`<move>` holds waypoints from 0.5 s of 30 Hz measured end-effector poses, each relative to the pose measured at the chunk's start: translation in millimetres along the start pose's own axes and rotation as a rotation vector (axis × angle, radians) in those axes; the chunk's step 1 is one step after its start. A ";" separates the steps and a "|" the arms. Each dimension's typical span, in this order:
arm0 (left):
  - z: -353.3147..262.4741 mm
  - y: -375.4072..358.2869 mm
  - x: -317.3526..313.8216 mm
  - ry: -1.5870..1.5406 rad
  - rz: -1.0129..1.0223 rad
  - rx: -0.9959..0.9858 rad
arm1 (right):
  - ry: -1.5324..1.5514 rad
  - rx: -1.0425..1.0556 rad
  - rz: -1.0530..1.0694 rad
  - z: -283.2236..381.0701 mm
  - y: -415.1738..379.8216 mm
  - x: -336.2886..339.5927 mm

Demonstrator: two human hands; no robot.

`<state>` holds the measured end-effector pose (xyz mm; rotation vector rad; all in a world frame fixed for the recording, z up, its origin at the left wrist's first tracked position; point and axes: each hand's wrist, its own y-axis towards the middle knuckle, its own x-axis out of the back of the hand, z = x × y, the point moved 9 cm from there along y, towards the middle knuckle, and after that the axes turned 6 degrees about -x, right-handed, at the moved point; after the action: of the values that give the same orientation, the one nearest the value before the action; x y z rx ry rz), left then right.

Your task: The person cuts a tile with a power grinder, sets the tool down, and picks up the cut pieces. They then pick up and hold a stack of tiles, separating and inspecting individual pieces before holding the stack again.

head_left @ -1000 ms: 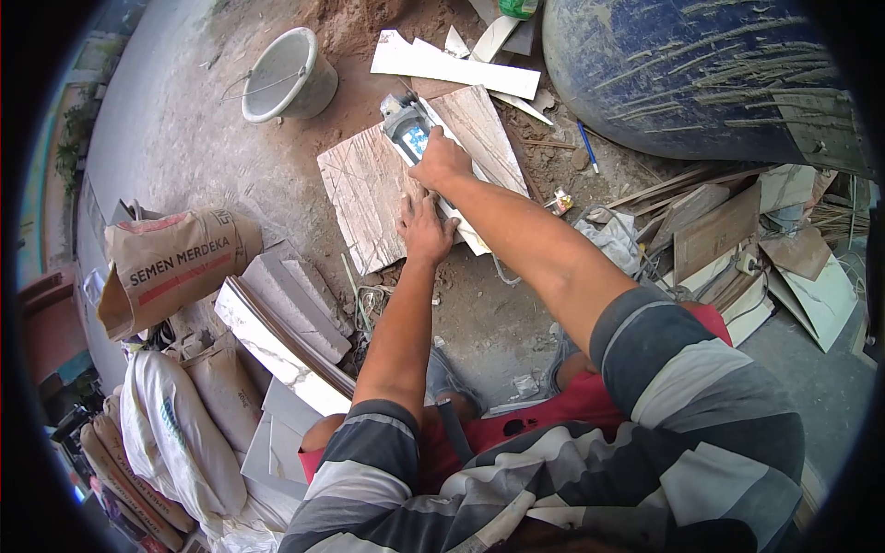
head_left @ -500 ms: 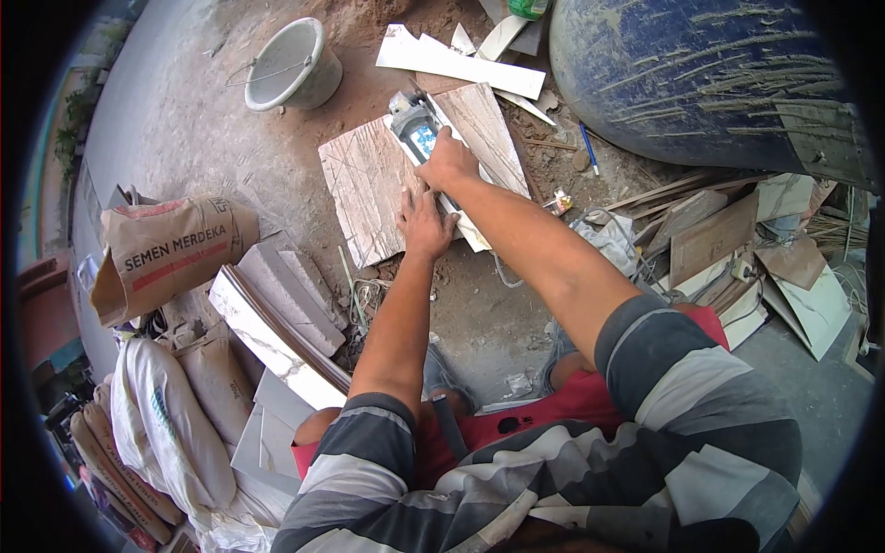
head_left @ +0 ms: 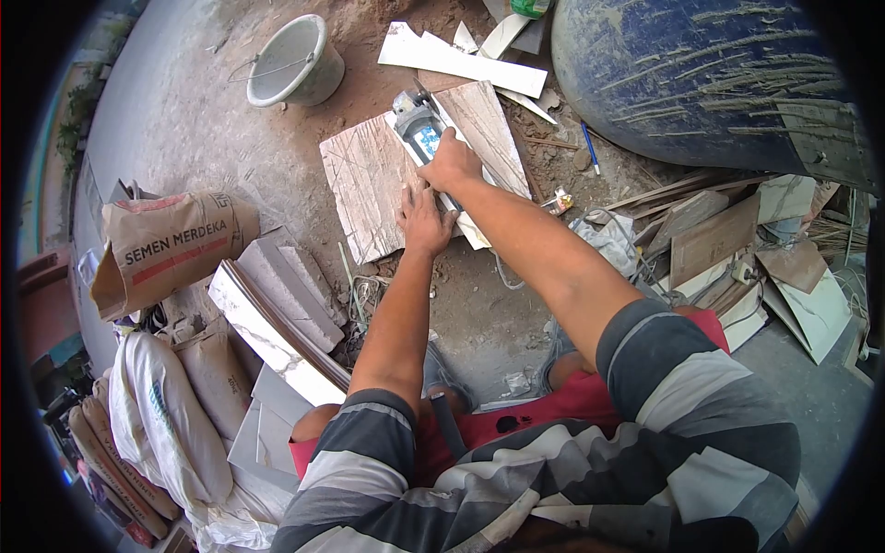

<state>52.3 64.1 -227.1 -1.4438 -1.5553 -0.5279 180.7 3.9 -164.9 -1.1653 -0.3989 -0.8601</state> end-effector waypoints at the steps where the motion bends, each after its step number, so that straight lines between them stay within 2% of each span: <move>1: 0.4 -0.1 -0.5 0.000 -0.015 -0.010 | 0.003 0.000 0.003 -0.7 0.1 -0.8; 12: 2.4 4.2 -0.4 0.008 -0.005 -0.018 | 0.034 0.018 -0.045 -5.7 2.2 -1.5; 15: 4.3 -0.5 -0.6 -0.009 -0.007 0.020 | 0.102 0.042 -0.067 -30.3 -16.1 -4.4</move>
<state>50.4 67.1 -229.6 -1.4275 -1.5695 -0.5094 161.1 -24.4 -169.0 -1.0696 -0.3728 -0.9610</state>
